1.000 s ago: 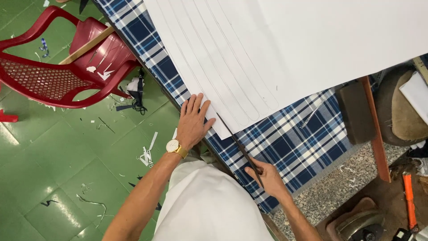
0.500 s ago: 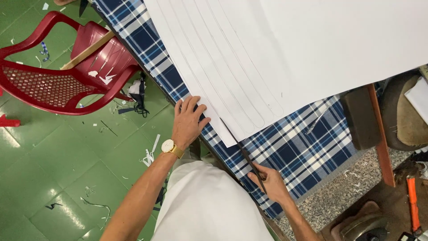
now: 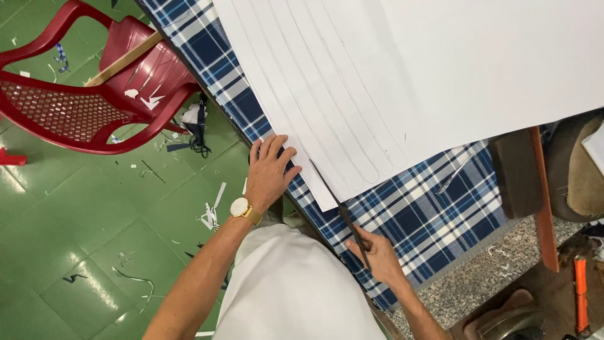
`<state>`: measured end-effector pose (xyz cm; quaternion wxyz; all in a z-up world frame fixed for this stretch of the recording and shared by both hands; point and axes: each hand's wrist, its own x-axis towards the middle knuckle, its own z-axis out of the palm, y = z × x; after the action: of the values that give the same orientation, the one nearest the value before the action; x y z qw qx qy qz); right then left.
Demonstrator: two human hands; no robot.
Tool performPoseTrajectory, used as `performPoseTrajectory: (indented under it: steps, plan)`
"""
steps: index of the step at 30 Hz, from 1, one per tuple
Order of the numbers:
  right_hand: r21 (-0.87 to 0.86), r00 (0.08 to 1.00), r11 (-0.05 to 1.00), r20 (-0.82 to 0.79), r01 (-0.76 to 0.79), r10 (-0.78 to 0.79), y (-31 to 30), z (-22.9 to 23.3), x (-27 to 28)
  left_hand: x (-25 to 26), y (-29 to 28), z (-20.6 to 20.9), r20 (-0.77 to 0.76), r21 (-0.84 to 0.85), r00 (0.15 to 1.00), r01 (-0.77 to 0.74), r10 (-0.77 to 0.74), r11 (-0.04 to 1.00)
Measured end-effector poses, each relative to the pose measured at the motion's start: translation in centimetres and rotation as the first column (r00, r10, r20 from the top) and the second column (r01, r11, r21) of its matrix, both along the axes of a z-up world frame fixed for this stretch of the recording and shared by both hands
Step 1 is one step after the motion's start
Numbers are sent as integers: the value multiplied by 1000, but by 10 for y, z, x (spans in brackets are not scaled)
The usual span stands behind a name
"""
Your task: The person uses a wooden ruler and a pen to draw parallel lines on a large sheet of white paper. They then use scissors to cut along the drawn lines, separating the paper into long strips.
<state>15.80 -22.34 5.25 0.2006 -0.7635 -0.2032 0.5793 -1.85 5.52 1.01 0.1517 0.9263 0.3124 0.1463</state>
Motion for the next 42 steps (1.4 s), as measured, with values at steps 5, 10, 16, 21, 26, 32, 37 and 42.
performPoseTrajectory:
  steps: [5,10,16,21,26,32,37,42]
  plan:
    - [8,1000,1000,-1,25,-25,2,2,-2,1,0,0,-8,-8,1000,-4,4,1000]
    - [-11,997,997,-20,72,-72,13,13,-6,0,0,-1,-1,-19,1000,-6,5,1000]
    - [30,999,998,9,46,-46,34,11,-8,0,1,1,1,2,1000,-2,2,1000]
    - [32,999,999,15,33,-34,39,9,-9,0,0,0,10,4,1000,-12,12,1000]
    - [13,998,998,-5,57,-56,37,7,-12,0,1,0,-7,-4,1000,-9,9,1000]
    - [57,996,994,-32,89,-88,40,13,-12,-1,1,2,-8,-11,1000,-10,10,1000]
    - [31,997,996,-8,83,-83,50,15,-12,0,1,0,-12,-16,1000,-10,10,1000]
    - [137,999,990,7,38,-39,60,5,-9,0,-2,-5,-118,-127,992,-63,48,990]
